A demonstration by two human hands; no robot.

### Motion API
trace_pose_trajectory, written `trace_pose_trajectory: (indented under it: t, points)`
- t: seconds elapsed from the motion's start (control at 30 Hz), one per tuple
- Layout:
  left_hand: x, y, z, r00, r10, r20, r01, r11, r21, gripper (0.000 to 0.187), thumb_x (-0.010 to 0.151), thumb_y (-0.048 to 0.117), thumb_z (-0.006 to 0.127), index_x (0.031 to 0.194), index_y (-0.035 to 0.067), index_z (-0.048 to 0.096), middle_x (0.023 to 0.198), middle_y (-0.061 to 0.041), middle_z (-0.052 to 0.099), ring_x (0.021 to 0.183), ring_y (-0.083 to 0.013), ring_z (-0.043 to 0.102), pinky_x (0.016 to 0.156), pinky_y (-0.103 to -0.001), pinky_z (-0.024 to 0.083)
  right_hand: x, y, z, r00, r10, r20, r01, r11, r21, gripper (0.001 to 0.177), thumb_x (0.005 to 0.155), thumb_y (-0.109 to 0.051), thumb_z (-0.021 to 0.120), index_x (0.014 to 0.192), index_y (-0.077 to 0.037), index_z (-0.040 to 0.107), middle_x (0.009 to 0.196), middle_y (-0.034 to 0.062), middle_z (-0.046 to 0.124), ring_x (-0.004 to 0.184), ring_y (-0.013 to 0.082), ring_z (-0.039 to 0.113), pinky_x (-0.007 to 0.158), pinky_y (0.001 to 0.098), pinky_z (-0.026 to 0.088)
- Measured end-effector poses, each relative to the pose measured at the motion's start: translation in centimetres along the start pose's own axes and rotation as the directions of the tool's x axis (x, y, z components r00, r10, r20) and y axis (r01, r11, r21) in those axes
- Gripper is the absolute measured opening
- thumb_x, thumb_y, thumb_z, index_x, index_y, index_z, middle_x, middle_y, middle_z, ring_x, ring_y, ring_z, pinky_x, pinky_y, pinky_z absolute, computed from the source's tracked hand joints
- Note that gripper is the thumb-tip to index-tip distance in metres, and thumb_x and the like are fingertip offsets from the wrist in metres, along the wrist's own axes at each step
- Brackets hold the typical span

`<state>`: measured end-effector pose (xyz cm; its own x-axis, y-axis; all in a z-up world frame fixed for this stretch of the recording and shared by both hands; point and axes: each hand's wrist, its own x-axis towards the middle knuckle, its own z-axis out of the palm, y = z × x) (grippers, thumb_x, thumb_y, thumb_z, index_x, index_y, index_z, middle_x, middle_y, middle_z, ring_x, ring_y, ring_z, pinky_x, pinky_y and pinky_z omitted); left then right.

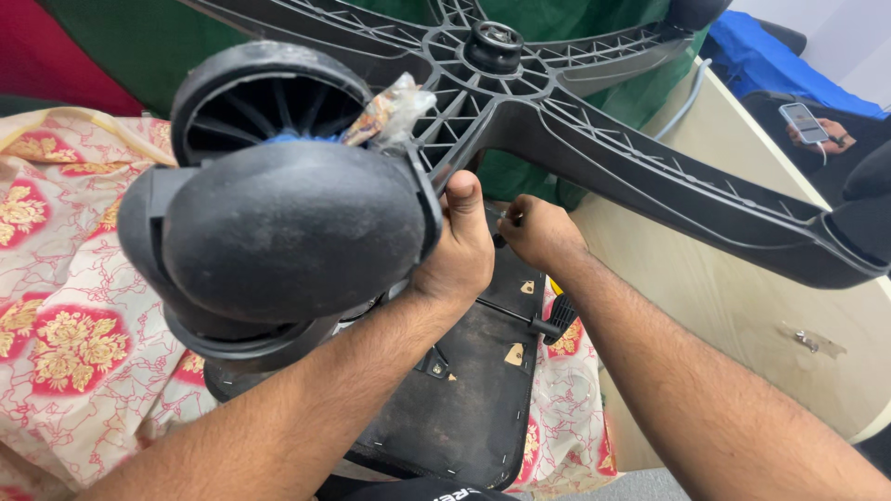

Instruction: The person attaches the base of an office chair to its gas lift cylinder using a screwdriver. They insert and tighten multiple screws into the base plate while holding the cylinder steady, then flip the chair upright.

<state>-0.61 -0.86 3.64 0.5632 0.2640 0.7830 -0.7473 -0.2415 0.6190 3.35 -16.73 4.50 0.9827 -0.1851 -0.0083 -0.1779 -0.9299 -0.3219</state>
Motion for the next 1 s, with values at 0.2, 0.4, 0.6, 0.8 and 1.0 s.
trace_pose_trajectory:
  t: [0.2, 0.4, 0.6, 0.8, 1.0]
  points:
    - [0.6, 0.1, -1.4, 0.99, -0.098, 0.103, 0.101, 0.995, -0.019, 0.061, 0.11, 0.055, 0.036, 0.079, 0.006, 0.054, 0.057, 0.002, 0.048, 0.052, -0.0138, 0.055, 0.049, -0.033, 0.041, 0.3, 0.3, 0.4, 1.0, -0.013, -0.026, 0.013, 1.0, -0.011, 0.041, 0.091, -0.043, 0.069, 0.117, -0.011, 0.07, 0.106, 0.0139, 0.076, 0.103, 0.0304, 0.073, 0.092, 0.0425, 0.056]
    - [1.2, 1.7, -4.2, 0.965, 0.004, 0.263, -0.085, 0.952, 0.295, 0.043, 0.101, 0.047, 0.053, 0.107, 0.005, 0.045, 0.098, -0.012, 0.046, 0.091, -0.0286, 0.047, 0.077, -0.05, 0.035, 0.3, -0.3, 0.8, 0.998, 0.066, -0.006, -0.066, 0.998, -0.016, 0.039, 0.092, -0.041, 0.067, 0.119, -0.012, 0.07, 0.11, 0.0137, 0.077, 0.103, 0.028, 0.074, 0.093, 0.0411, 0.057]
    - [1.8, 2.0, -6.3, 0.917, 0.155, 0.367, -0.135, 0.988, -0.079, 0.106, 0.094, 0.035, 0.067, 0.164, 0.004, -0.007, 0.173, -0.025, 0.006, 0.162, -0.0429, 0.014, 0.121, -0.071, 0.003, -1.1, -1.3, 1.7, 0.986, -0.149, -0.08, 0.161, 0.97, 0.183, 0.048, 0.1, -0.034, 0.055, 0.139, -0.009, 0.04, 0.137, 0.0158, 0.051, 0.126, 0.029, 0.056, 0.107, 0.0399, 0.048]
    - [1.1, 1.7, -5.0, 0.866, 0.209, 0.454, -0.192, 0.978, -0.085, 0.085, 0.105, 0.021, 0.054, 0.169, 0.005, 0.001, 0.179, -0.018, 0.006, 0.168, -0.0456, 0.015, 0.129, -0.075, 0.005, -2.5, -1.1, 2.9, 0.594, -0.756, -0.276, 0.692, 0.304, 0.655, 0.064, 0.108, -0.027, 0.043, 0.159, -0.007, 0.01, 0.164, 0.0179, 0.026, 0.148, 0.0301, 0.039, 0.12, 0.0387, 0.039]
    - [1.0, 1.9, -4.8, 0.838, 0.235, 0.492, -0.232, 0.97, -0.068, 0.085, 0.101, 0.021, 0.059, 0.168, 0.005, 0.01, 0.177, -0.015, 0.012, 0.163, -0.048, 0.02, 0.126, -0.076, 0.009, -2.4, 0.1, 3.9, 0.783, -0.594, -0.184, 0.581, 0.593, 0.557, 0.066, 0.108, -0.026, 0.038, 0.165, -0.008, 0.009, 0.172, 0.0151, 0.023, 0.153, 0.0239, 0.037, 0.121, 0.0343, 0.039]
